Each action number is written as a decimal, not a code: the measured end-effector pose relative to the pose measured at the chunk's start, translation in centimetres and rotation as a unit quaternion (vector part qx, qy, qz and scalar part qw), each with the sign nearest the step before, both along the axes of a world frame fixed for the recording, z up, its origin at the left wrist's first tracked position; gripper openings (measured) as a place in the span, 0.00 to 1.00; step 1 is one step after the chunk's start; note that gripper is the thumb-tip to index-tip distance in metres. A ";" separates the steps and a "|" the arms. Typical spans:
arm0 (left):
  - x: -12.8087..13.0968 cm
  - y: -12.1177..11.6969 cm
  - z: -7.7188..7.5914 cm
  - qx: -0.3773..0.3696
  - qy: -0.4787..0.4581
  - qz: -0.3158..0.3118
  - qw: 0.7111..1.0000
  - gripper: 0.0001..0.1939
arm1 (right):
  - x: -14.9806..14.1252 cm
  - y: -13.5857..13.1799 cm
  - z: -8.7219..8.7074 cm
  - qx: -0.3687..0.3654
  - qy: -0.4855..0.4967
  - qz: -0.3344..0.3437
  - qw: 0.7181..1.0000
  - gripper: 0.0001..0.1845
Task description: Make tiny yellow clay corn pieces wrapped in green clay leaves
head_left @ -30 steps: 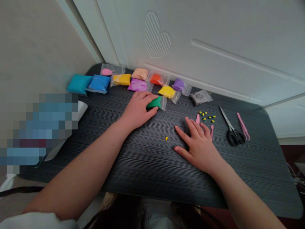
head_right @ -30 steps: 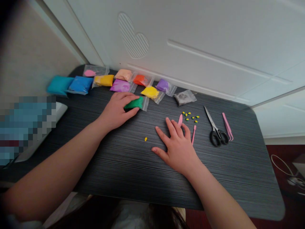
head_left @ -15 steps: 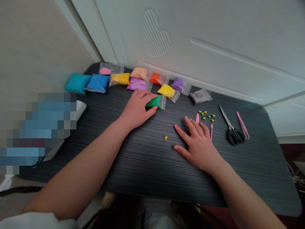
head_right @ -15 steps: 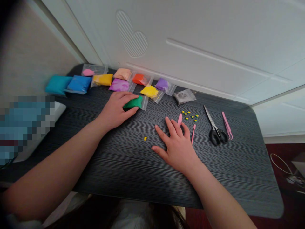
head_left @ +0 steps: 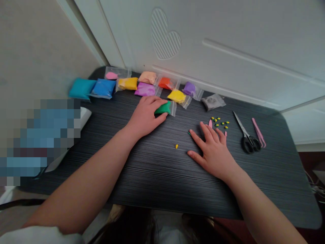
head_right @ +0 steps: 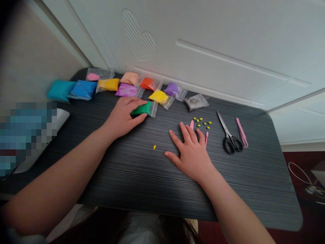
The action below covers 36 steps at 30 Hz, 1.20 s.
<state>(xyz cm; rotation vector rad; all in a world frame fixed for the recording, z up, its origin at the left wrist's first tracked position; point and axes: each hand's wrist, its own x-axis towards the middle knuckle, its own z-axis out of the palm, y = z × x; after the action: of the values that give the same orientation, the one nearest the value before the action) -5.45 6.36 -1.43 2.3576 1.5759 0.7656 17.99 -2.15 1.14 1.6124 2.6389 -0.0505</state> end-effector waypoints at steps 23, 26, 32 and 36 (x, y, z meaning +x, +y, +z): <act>-0.1 0.0 -0.1 0.007 0.001 -0.003 1.000 0.19 | 0.6 0.6 0.0 0.013 0.003 -0.013 1.000 0.31; 0.0 0.0 0.0 0.008 0.001 -0.003 1.000 0.19 | 0.5 0.5 0.1 0.012 0.000 -0.010 1.000 0.31; 0.0 0.0 0.0 0.006 0.002 -0.003 1.000 0.19 | -0.3 0.0 0.3 -0.009 0.004 0.020 1.000 0.31; -0.1 0.0 -0.1 0.009 0.002 -0.008 1.000 0.19 | -0.1 0.1 0.2 -0.008 0.009 0.023 1.000 0.31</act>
<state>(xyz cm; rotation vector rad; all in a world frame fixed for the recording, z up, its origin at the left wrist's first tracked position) -5.50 6.38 -1.51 2.3820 1.5561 0.7754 17.86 -2.07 1.38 1.5523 2.6811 -0.0850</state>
